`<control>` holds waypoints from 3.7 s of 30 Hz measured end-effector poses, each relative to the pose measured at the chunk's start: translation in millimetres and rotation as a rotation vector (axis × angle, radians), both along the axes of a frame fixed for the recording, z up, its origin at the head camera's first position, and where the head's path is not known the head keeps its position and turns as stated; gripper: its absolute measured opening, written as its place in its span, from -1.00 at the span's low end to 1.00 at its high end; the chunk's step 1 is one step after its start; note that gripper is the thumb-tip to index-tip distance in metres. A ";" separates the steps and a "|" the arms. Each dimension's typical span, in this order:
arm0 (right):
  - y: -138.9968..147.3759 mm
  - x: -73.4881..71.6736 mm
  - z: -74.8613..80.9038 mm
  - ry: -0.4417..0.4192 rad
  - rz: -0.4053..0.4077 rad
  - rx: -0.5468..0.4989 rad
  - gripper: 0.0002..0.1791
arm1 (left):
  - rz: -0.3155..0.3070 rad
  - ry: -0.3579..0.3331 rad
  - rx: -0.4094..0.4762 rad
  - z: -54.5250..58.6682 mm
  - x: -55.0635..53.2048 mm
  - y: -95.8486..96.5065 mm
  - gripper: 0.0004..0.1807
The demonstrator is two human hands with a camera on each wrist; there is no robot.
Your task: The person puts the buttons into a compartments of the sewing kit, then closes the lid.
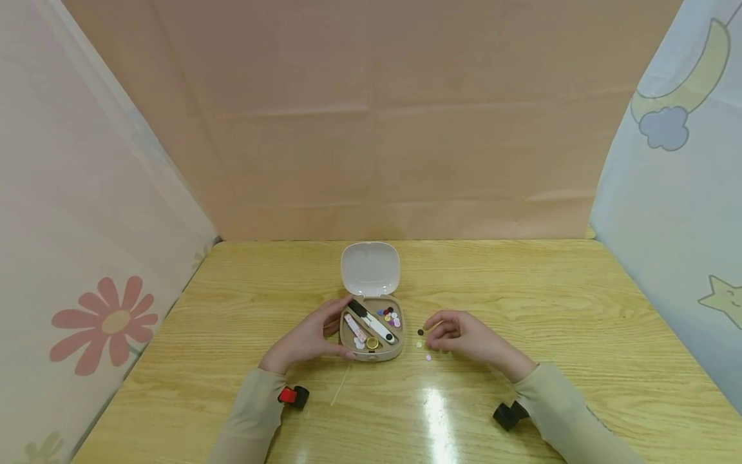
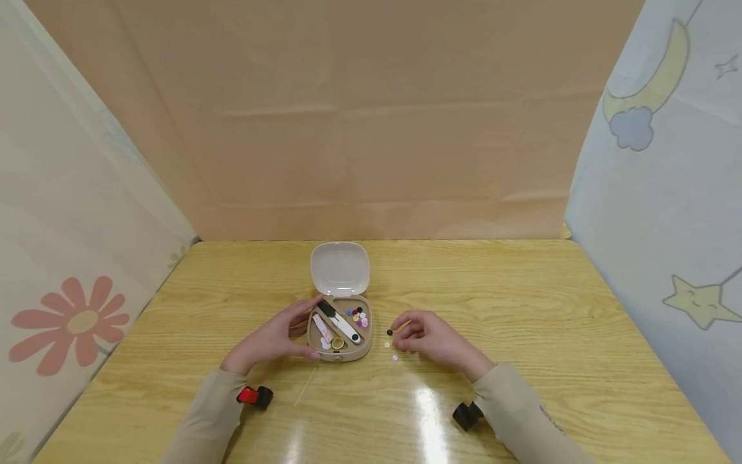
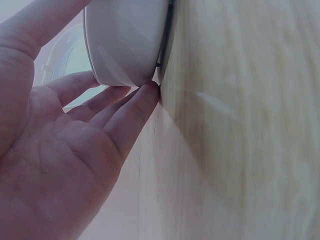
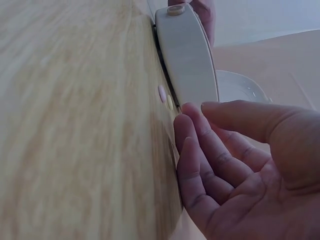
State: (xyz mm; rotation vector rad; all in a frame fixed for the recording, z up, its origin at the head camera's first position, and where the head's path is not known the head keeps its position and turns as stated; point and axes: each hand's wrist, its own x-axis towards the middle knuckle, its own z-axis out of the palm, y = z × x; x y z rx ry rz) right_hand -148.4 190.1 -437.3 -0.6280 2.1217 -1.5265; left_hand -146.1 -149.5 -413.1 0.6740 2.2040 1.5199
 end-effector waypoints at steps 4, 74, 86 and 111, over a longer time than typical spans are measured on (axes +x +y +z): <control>-0.5 0.3 -2.5 0.014 0.011 -0.003 -0.69 | 0.002 -0.004 0.004 -2.4 -0.9 -0.3 0.12; -7.9 6.8 -5.0 0.130 0.046 0.074 -0.68 | 0.012 0.016 -0.011 -28.7 -11.3 -6.8 0.14; -2.1 4.4 -8.3 0.092 0.024 0.044 -0.66 | 0.012 0.019 -0.003 -27.9 -10.6 -6.9 0.14; 5.5 1.7 -2.7 0.046 -0.039 0.014 -0.67 | -0.005 0.011 -0.004 -15.4 -6.5 -3.8 0.15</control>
